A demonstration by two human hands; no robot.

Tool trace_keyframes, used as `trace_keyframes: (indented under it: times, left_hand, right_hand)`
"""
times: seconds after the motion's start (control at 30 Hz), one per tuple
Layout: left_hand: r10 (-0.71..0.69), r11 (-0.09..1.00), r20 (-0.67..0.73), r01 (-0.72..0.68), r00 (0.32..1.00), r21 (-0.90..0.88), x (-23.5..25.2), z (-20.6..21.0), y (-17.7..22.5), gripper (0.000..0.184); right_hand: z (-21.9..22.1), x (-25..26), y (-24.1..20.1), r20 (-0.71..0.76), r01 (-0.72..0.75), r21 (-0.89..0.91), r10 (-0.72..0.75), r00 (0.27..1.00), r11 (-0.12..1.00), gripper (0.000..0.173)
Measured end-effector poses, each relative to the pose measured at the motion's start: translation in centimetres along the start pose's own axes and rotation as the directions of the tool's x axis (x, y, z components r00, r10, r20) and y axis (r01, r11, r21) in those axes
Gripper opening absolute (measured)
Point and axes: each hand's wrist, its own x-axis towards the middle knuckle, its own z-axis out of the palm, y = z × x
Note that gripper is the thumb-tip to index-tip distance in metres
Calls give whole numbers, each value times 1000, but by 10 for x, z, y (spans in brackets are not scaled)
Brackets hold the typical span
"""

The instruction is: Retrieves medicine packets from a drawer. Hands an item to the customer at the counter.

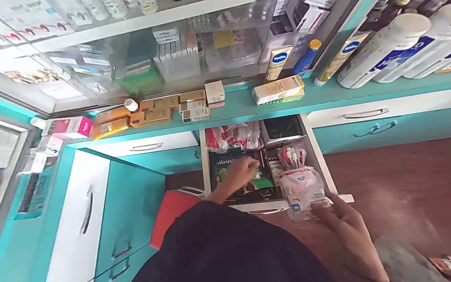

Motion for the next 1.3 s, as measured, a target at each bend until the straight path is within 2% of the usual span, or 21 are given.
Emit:
trace_keyframes:
  times: [0.07,0.13,0.2,0.23,0.27,0.33,0.4,0.5,0.6,0.63,0.73,0.8,0.83,0.9,0.97,1.03,1.1,1.17,1.2,1.23,1.3]
  left_hand:
    - [84,978,-178,-47,980,201,18,-21,-2,33]
    - [139,925,-289,-20,947,379,50,-33,-17,43]
    - [162,859,-310,20,937,512,82,-36,-35,46]
    - [105,835,-277,67,955,546,96,-39,-32,46]
    - [66,814,-263,101,963,573,106,-39,-30,45]
    - [63,810,-322,140,945,569,115,-33,-34,42]
    - [117,849,-418,128,901,513,114,-28,-38,36]
    - [169,860,-436,84,884,503,105,-25,-46,28]
    - [342,830,-492,-12,801,558,87,-22,-55,25]
    - [417,815,-509,-62,753,577,80,-21,-59,25]
    - [623,762,-555,-268,550,589,51,-17,-65,21]
    - [665,747,-594,-427,453,510,26,-14,-61,20]
    - [666,738,-609,-496,430,457,11,-12,-55,21]
    - [605,747,-638,-618,476,247,-19,-3,-40,25]
    - [486,715,-639,-691,597,-102,-40,12,-27,22]
    - [344,646,-591,-641,729,-415,-51,28,-16,20]
    - [246,634,-490,-521,836,-571,-57,37,-11,30]
    - [143,668,-317,-328,937,-667,-59,42,-18,58]
    - [86,692,-201,-204,976,-693,-63,42,-19,65]
    - [15,701,-83,-70,996,-710,-68,41,-15,63]
    - [-78,696,137,152,987,-702,-78,40,-1,53]
  right_hand:
    - [-2,3,0,-24,19,9,-19,1000,1000,53]
    - [6,9,-4,-15,23,68,-22,1000,997,54]
    - [18,18,-4,-21,42,75,-40,999,996,58]
    - [24,24,-1,-60,73,-18,-74,995,997,62]
    - [28,30,5,-110,111,-182,-133,985,977,68]
    - [32,36,13,-174,187,-451,-292,940,872,72]
    - [30,36,15,-159,244,-526,-376,913,815,65]
    - [27,29,18,-121,262,-493,-364,923,830,57]
    - [27,26,23,-93,279,-451,-355,930,848,55]
    - [27,26,23,-84,285,-438,-355,931,853,54]
    - [29,26,23,-47,318,-392,-364,930,863,49]
    - [32,29,22,-11,362,-336,-388,922,870,50]
    - [35,31,21,13,384,-304,-399,917,872,54]
    - [44,31,18,77,420,-271,-416,906,866,70]
    - [57,29,16,157,480,-295,-453,877,826,81]
    - [70,22,16,234,550,-303,-499,835,778,61]
    - [81,13,18,241,541,-276,-487,839,795,41]
    - [87,5,17,198,448,-234,-409,891,863,39]
    - [88,5,16,176,412,-234,-378,909,881,40]
    - [89,5,15,164,390,-250,-359,919,886,42]
    - [89,7,12,184,358,-286,-316,931,889,56]
